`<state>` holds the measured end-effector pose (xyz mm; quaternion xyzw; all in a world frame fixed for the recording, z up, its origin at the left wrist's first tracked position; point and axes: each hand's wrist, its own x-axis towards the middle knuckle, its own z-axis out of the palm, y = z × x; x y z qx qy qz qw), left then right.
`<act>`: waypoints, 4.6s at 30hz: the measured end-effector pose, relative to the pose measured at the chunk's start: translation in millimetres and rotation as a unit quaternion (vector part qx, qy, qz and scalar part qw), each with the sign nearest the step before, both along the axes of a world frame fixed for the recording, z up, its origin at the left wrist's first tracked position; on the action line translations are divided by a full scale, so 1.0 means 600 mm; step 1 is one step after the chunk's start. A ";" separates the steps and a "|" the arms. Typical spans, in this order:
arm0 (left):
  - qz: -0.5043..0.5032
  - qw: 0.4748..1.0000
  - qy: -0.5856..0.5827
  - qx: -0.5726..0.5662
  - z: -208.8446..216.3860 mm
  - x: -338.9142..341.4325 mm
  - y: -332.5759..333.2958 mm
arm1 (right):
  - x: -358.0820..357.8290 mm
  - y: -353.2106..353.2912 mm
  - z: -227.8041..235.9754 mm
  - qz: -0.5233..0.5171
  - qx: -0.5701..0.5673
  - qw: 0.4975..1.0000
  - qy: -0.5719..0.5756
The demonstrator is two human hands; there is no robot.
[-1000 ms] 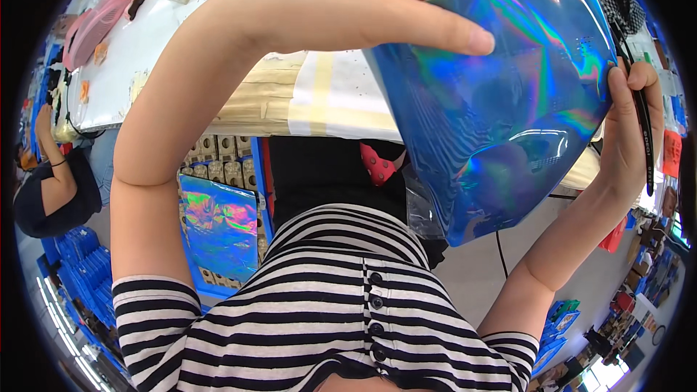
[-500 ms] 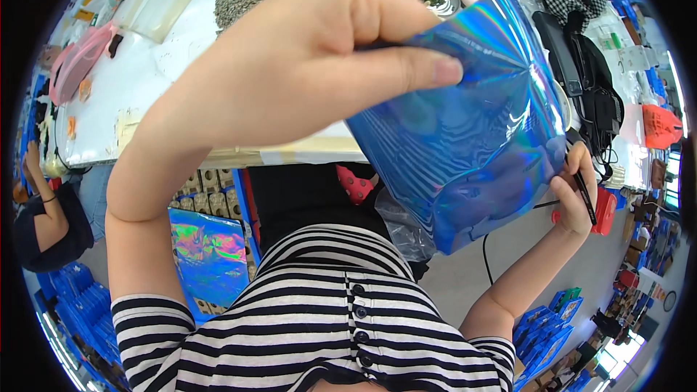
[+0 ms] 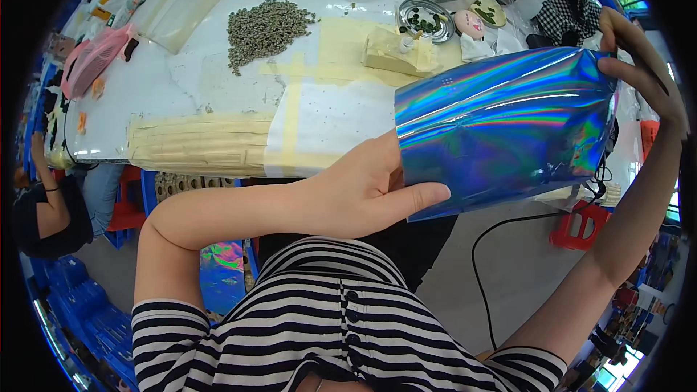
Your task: The person places small silver studs onto a white paper template and then uses tweezers to transfer the studs onto a blue iridescent pouch, positioning them to form a pattern.
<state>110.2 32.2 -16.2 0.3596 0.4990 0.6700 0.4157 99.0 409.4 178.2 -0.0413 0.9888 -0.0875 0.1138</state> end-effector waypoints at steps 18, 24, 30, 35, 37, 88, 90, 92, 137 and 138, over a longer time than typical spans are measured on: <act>0.102 0.935 -0.335 0.056 -0.032 0.001 0.031 | 0.069 0.004 -0.229 -0.170 -0.180 0.909 0.335; 0.102 0.941 -0.317 0.070 -0.023 -0.008 0.036 | 0.221 -0.033 -0.320 -0.368 -0.217 0.828 0.362; 0.078 0.962 -0.254 0.059 -0.013 -0.003 0.031 | 0.236 -0.050 -0.356 -0.349 -0.200 0.828 0.391; 0.076 0.982 -0.156 0.070 -0.008 0.006 0.038 | 0.215 -0.025 -0.348 -0.373 -0.252 0.797 0.402; 0.065 0.986 -0.137 0.073 -0.002 0.005 0.039 | 0.208 -0.019 -0.343 -0.376 -0.272 0.788 0.405; 0.024 0.974 -0.082 -0.208 -0.026 -0.104 -0.018 | 0.071 -0.011 -0.321 -0.360 0.056 0.798 0.480; 0.011 0.972 -0.058 -0.226 -0.028 -0.114 -0.013 | 0.096 -0.068 -0.314 -0.280 -0.024 0.811 0.513; 0.001 0.970 -0.034 -0.240 -0.022 -0.122 -0.008 | 0.120 -0.142 -0.321 -0.201 -0.148 0.816 0.522; 0.013 0.969 0.044 -0.244 -0.024 -0.139 -0.017 | 0.115 -0.341 -0.380 -0.055 -0.357 0.886 0.290; 0.014 0.969 0.044 -0.244 -0.024 -0.139 -0.017 | 0.115 -0.341 -0.380 -0.053 -0.354 0.888 0.289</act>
